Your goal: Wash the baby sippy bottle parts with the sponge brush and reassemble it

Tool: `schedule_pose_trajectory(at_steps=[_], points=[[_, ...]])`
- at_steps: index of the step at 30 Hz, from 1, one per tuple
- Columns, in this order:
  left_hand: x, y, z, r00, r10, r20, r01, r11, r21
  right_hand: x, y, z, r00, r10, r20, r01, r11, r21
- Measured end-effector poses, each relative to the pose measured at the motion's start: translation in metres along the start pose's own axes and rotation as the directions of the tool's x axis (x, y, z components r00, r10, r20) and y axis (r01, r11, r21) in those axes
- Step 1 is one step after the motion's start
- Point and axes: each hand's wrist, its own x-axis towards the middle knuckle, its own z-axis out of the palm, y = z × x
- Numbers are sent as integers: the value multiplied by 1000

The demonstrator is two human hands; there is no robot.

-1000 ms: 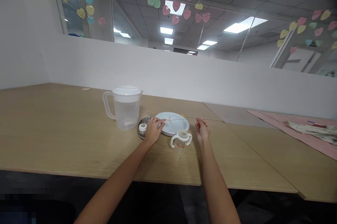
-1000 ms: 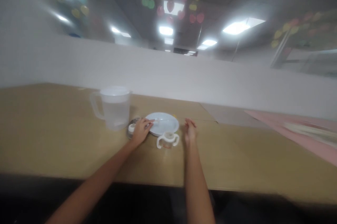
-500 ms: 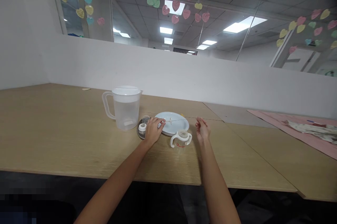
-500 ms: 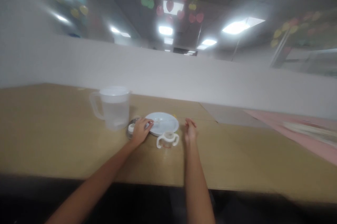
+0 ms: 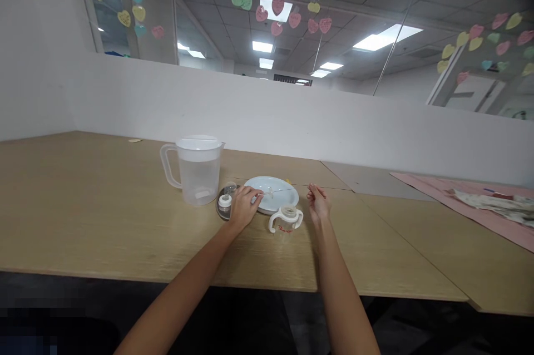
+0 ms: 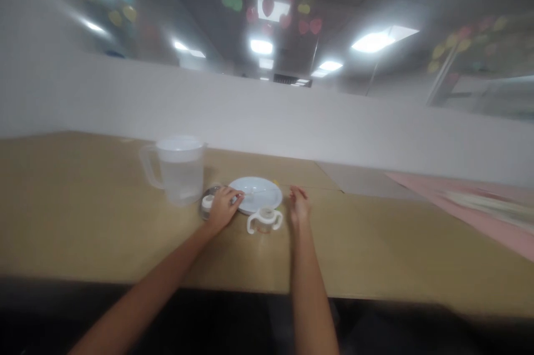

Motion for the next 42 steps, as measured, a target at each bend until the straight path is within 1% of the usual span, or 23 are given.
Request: schedule_pose_trajectory(at_steps=[5, 9, 15, 20, 26, 34, 42], points=[[0, -1, 0, 1000, -6, -20, 6, 1000, -16, 0, 2, 1, 999, 19, 39, -19, 1000, 3], [1, -2, 1, 1000, 2, -15, -2, 1000, -5, 0, 3, 1, 996, 34, 80, -36, 999, 30], [1, -1, 1, 999, 40, 3, -40, 999, -8, -2, 3, 1, 994, 15, 109, -19, 999, 34], [-1, 0, 3, 999, 45, 2, -45, 999, -22, -2, 4, 1, 994, 14, 104, -18, 999, 33], [-2, 0, 6, 998, 53, -21, -53, 998, -18, -3, 2, 3, 995, 7, 96, -5, 1000, -21], [-2, 1, 6, 993, 99, -64, -99, 995, 5, -5, -1, 6, 991, -8, 134, 5, 1000, 23], [-2, -1, 8, 981, 171, -89, -169, 985, 30, -7, -4, 8, 994, -19, 104, 23, 999, -38]])
